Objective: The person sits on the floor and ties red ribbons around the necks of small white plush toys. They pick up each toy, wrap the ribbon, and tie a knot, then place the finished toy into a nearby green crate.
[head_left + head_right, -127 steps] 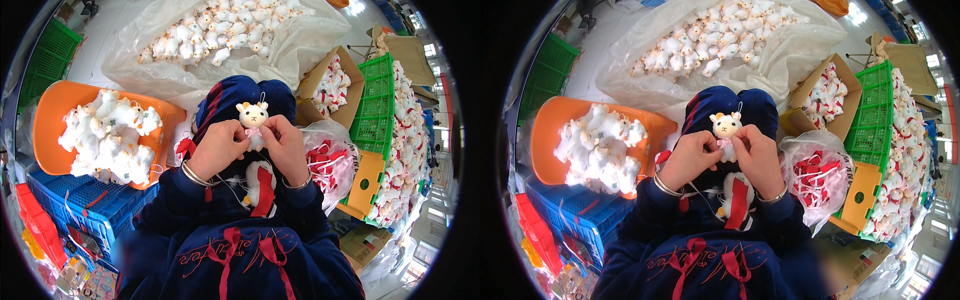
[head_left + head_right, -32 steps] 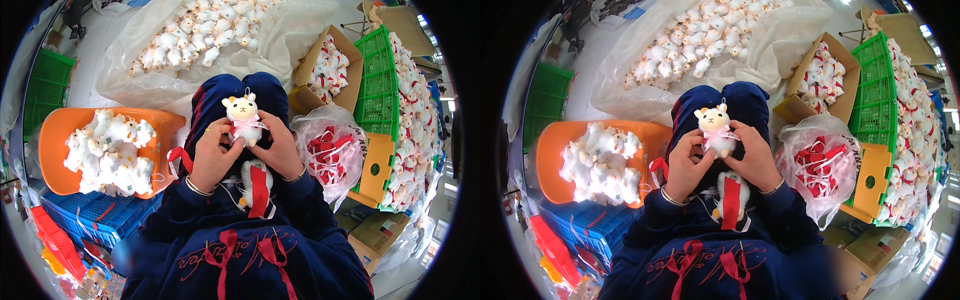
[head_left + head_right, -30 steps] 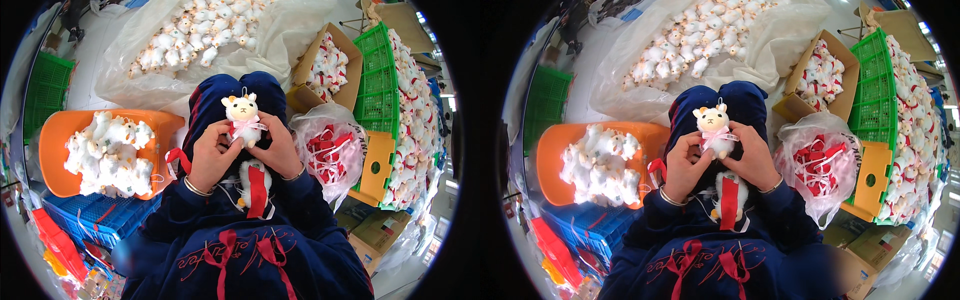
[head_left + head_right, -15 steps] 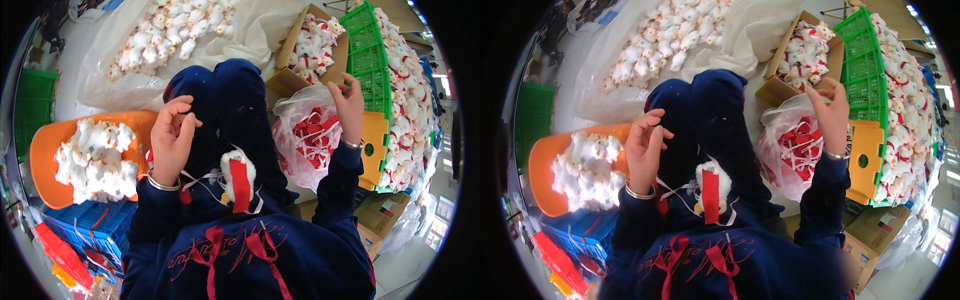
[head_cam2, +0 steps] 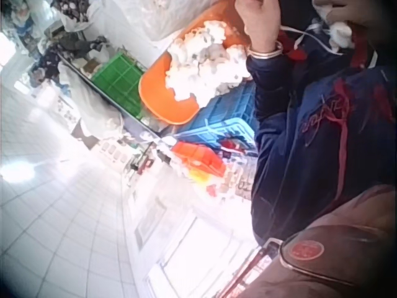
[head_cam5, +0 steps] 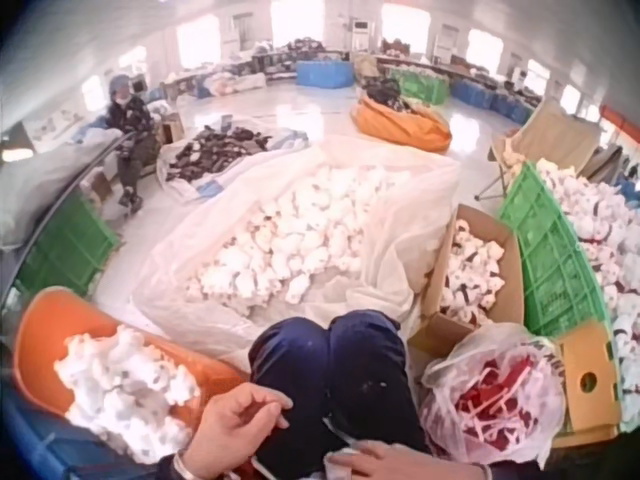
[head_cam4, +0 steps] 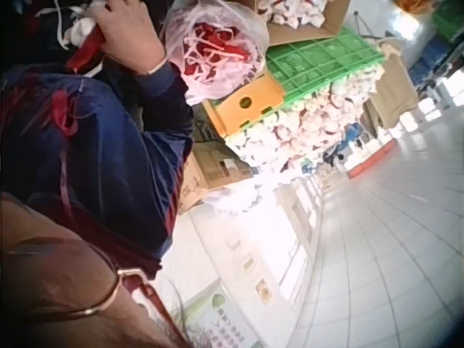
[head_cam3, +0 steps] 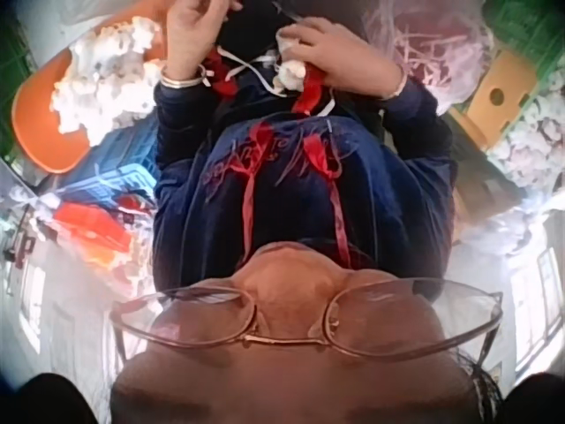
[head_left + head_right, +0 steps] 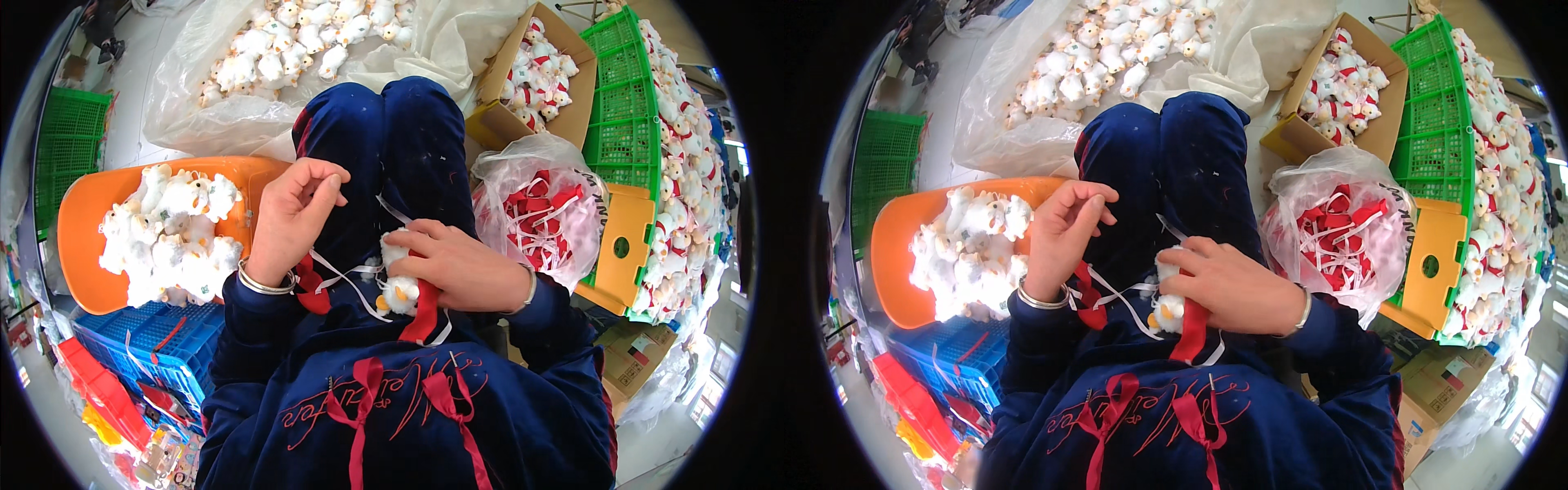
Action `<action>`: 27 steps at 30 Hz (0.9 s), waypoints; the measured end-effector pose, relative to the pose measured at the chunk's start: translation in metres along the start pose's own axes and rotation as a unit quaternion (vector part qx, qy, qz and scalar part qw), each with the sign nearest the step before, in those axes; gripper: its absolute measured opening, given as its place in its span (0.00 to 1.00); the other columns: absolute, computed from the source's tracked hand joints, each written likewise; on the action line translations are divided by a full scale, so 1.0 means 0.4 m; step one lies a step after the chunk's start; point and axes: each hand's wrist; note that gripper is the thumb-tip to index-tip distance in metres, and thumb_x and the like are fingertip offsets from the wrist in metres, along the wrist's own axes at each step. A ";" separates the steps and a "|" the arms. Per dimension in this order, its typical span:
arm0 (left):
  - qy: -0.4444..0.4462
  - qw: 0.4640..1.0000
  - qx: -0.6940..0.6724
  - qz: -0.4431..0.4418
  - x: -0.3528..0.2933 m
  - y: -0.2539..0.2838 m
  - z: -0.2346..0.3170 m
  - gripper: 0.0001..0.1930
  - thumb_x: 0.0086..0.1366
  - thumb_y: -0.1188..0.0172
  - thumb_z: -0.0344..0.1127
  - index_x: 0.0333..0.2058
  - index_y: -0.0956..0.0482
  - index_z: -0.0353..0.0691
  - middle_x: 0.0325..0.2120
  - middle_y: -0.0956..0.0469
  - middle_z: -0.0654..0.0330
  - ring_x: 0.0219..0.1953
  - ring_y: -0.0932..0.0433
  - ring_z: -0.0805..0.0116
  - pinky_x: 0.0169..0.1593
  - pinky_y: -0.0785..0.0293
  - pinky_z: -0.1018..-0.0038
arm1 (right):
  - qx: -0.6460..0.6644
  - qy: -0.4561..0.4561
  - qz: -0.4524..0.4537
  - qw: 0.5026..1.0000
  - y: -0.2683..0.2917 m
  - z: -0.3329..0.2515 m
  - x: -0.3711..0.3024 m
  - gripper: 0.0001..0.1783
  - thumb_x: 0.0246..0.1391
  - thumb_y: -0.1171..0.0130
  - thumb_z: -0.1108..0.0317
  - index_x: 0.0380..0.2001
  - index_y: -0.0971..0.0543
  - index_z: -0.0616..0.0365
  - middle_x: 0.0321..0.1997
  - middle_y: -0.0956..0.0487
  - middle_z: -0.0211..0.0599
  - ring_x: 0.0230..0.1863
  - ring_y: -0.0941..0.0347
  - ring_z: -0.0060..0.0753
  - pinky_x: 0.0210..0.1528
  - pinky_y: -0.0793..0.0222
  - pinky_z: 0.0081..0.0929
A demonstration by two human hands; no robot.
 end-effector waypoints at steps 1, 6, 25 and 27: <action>0.004 1.000 -0.004 -0.011 -0.002 -0.001 0.000 0.07 0.76 0.43 0.30 0.47 0.18 0.38 0.43 0.15 0.65 0.37 0.19 0.81 0.38 0.26 0.84 | -0.017 0.005 0.005 1.000 -0.011 0.006 0.007 0.31 0.41 0.28 0.74 0.53 0.22 0.48 0.68 0.30 0.42 0.69 0.36 0.56 0.64 0.32 0.47; 0.008 0.995 -0.044 -0.087 -0.013 0.015 0.021 0.10 0.76 0.46 0.32 0.50 0.19 0.37 0.48 0.16 0.62 0.45 0.20 0.77 0.43 0.25 0.80 | 0.143 0.035 0.125 0.981 -0.008 0.062 0.016 0.32 0.43 0.25 0.72 0.54 0.24 0.55 0.64 0.26 0.44 0.66 0.31 0.52 0.67 0.34 0.42; 0.089 0.929 0.350 -0.077 -0.218 0.087 -0.036 0.23 0.59 0.31 0.29 0.53 0.26 0.36 0.44 0.20 0.44 0.51 0.20 0.45 0.54 0.24 0.61 | 0.411 -0.083 0.422 0.804 0.080 0.088 -0.007 0.32 0.49 0.36 0.72 0.60 0.25 0.66 0.59 0.19 0.43 0.57 0.21 0.34 0.62 0.27 0.35; 0.008 0.942 0.334 -0.024 -0.214 0.075 -0.019 0.10 0.61 0.36 0.24 0.42 0.23 0.35 0.32 0.20 0.49 0.38 0.17 0.50 0.43 0.23 0.64 | 0.416 -0.063 0.433 0.798 0.087 0.080 0.006 0.31 0.50 0.36 0.71 0.60 0.25 0.66 0.58 0.18 0.43 0.57 0.21 0.33 0.61 0.27 0.34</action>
Point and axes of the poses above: each hand's wrist, its own x-axis towards the middle knuckle, its own y-axis out of the back of the hand, z = x × y
